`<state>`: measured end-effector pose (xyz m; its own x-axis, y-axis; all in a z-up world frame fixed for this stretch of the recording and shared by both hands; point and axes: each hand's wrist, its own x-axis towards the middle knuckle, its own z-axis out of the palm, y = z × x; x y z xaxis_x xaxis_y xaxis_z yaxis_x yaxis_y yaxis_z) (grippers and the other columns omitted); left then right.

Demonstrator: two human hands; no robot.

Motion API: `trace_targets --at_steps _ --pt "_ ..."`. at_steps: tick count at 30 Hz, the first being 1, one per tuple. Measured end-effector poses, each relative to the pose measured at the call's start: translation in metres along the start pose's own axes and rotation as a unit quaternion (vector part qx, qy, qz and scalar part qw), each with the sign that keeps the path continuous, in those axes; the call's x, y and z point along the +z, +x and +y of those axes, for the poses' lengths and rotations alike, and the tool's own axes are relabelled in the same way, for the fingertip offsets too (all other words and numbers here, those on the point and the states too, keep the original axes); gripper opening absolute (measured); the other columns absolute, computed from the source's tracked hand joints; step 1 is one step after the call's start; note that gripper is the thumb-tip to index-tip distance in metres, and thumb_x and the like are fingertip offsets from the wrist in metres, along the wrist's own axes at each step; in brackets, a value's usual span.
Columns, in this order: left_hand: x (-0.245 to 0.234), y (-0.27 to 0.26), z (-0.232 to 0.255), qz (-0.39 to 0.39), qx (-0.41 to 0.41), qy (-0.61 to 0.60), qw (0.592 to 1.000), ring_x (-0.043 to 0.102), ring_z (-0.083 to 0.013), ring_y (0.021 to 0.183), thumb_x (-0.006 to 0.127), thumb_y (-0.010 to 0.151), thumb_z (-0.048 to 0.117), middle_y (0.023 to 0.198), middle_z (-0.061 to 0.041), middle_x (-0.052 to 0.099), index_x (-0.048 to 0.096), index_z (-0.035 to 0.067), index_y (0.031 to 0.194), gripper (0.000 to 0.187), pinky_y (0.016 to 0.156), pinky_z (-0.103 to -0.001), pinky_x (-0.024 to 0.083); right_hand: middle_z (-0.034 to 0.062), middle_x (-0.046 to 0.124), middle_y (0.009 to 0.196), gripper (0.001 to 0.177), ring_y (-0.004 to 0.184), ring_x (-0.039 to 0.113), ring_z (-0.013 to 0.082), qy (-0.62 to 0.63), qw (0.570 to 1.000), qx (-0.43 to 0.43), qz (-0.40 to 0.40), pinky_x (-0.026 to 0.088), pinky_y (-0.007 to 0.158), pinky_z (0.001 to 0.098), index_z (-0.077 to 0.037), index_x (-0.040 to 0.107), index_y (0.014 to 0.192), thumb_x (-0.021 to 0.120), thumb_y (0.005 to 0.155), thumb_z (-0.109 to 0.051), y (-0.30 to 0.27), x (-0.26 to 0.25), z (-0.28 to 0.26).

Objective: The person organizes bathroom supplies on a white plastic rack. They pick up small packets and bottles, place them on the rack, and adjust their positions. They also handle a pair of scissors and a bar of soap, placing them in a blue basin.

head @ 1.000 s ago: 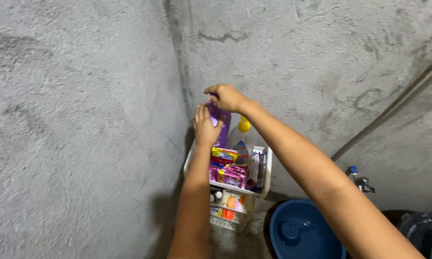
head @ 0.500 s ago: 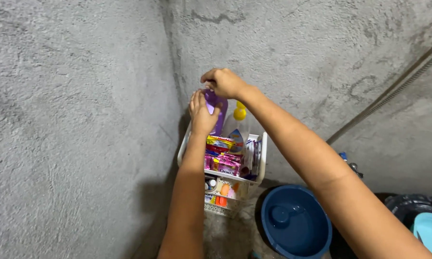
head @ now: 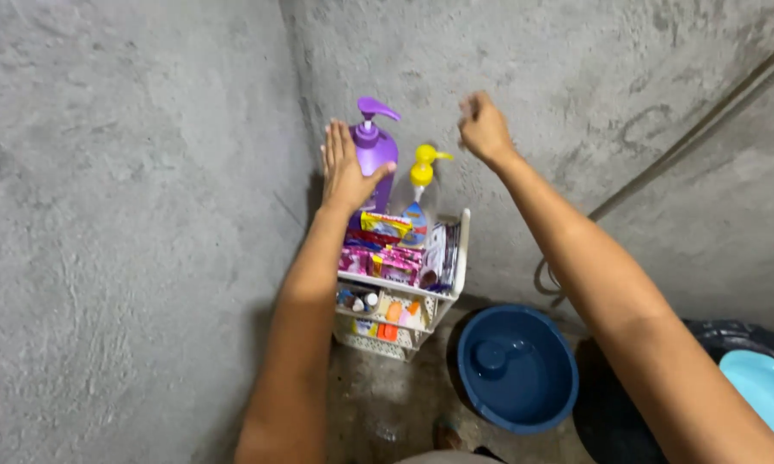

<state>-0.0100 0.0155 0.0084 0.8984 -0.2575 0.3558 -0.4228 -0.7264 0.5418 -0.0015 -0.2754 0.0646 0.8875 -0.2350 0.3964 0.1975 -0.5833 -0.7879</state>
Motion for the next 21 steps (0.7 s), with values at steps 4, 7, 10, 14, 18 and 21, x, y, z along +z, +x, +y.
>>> trace_targets --at_steps 4,7,10,14,18,21 --pt "0.003 -0.04 0.001 0.157 0.029 -0.069 0.985 0.026 -0.0445 0.154 0.054 0.104 0.05 0.162 -0.028 0.028 0.026 0.0 0.158 0.079 0.126 -0.062 0.017 0.0207 0.072 0.077 0.023 0.07 0.075 0.0378 -0.181 0.96 0.173 -0.124 0.06 0.062 0.0506 -0.008 0.067 0.107 0.061 0.087 -0.017 -0.035 0.012 0.099" --pt "0.037 -0.065 -0.035 0.221 0.058 0.015 0.974 0.038 -0.0329 0.145 0.048 0.102 0.031 0.15 -0.013 0.038 0.04 0.012 0.147 0.049 0.122 -0.056 0.022 0.0224 0.071 0.074 0.023 0.062 0.074 0.0337 -0.112 0.935 0.181 -0.285 0.061 0.053 0.0421 -0.003 0.072 0.103 0.06 0.084 -0.007 -0.083 0.028 0.1" --pt "0.076 -0.085 -0.067 0.206 0.132 0.117 0.963 0.048 -0.0244 0.132 0.057 0.09 0.02 0.14 -0.005 0.046 0.05 0.02 0.135 0.045 0.115 -0.052 0.029 0.0158 0.076 0.093 0.035 0.088 0.074 0.0322 -0.151 0.911 0.097 -0.372 0.059 0.076 0.0426 -0.009 0.072 0.115 0.065 0.081 -0.011 -0.122 0.041 0.069" --pt "0.1 -0.113 -0.086 0.096 0.199 0.189 0.957 0.047 -0.0178 0.135 0.056 0.09 0.019 0.135 0.0 0.053 0.054 0.026 0.133 0.044 0.111 -0.051 0.029 0.0011 0.08 0.108 0.04 0.112 0.072 0.0307 -0.311 0.872 0.012 -0.377 0.057 0.1 0.0456 -0.019 0.077 0.109 0.082 0.075 -0.039 -0.14 0.105 0.169" --pt "0.094 -0.122 -0.077 0.036 0.183 0.186 0.965 0.043 -0.0158 0.138 0.053 0.096 0.025 0.133 0.003 0.056 0.055 0.026 0.136 0.04 0.112 -0.054 0.03 0.0026 0.08 0.102 0.021 0.107 0.074 0.0335 -0.299 0.894 0.001 -0.333 0.058 0.098 0.0464 -0.027 0.079 0.103 0.068 0.086 -0.032 -0.155 0.134 0.186" --pt "0.093 -0.122 -0.073 0.045 0.207 0.194 0.958 0.048 -0.0186 0.134 0.057 0.098 0.027 0.13 -0.001 0.059 0.062 0.022 0.129 0.032 0.11 -0.054 0.03 0.006 0.08 0.096 0.02 0.102 0.074 0.0364 -0.254 0.936 0.055 -0.239 0.059 0.092 0.0473 -0.027 0.081 0.1 0.063 0.092 -0.026 -0.157 0.139 0.186"
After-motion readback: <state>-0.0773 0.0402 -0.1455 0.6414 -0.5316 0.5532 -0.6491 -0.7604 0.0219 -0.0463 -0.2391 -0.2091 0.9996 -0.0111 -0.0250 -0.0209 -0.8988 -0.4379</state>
